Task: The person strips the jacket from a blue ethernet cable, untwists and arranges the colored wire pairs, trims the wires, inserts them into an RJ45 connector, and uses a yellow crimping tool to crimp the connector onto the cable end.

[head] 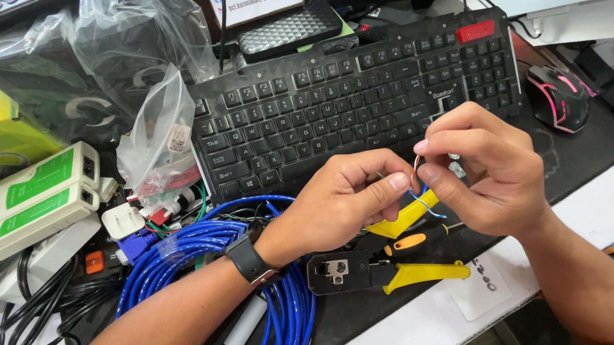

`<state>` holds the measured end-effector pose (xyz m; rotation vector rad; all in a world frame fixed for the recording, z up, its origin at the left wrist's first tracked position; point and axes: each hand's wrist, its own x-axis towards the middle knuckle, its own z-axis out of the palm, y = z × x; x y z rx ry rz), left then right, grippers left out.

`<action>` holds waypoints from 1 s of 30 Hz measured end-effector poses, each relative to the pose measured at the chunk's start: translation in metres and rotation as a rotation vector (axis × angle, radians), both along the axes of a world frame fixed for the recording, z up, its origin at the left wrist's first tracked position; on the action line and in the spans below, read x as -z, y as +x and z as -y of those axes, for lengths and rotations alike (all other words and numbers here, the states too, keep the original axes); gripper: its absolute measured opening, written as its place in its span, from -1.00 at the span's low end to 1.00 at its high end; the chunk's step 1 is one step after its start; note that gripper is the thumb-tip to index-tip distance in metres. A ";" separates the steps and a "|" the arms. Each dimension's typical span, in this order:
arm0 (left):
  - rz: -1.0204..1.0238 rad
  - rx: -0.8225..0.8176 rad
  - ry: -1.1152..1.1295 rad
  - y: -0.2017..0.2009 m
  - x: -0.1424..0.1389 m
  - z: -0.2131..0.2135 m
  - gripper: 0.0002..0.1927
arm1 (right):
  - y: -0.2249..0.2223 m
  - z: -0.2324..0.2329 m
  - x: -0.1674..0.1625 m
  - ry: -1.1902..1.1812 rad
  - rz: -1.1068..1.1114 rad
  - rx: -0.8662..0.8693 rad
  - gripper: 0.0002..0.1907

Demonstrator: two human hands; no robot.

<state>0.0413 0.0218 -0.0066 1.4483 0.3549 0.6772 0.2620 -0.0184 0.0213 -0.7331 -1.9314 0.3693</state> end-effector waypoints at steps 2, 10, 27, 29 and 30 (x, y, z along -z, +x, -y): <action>-0.008 0.001 0.008 -0.001 -0.001 0.000 -0.74 | 0.000 0.000 0.000 -0.035 -0.045 -0.042 -0.73; 0.009 -0.038 -0.009 0.000 -0.003 -0.001 -0.75 | -0.003 -0.001 0.000 0.011 -0.024 -0.006 -0.69; 0.056 -0.103 -0.046 -0.001 -0.006 -0.001 -0.80 | 0.002 0.000 0.011 -0.031 -0.153 -0.010 -0.74; 0.066 -0.086 -0.073 -0.001 -0.005 -0.001 -0.80 | 0.004 0.001 0.010 -0.135 -0.188 -0.029 -0.80; 0.083 -0.086 -0.105 0.000 -0.005 -0.001 -0.82 | 0.005 0.001 0.010 -0.186 -0.206 -0.038 -0.83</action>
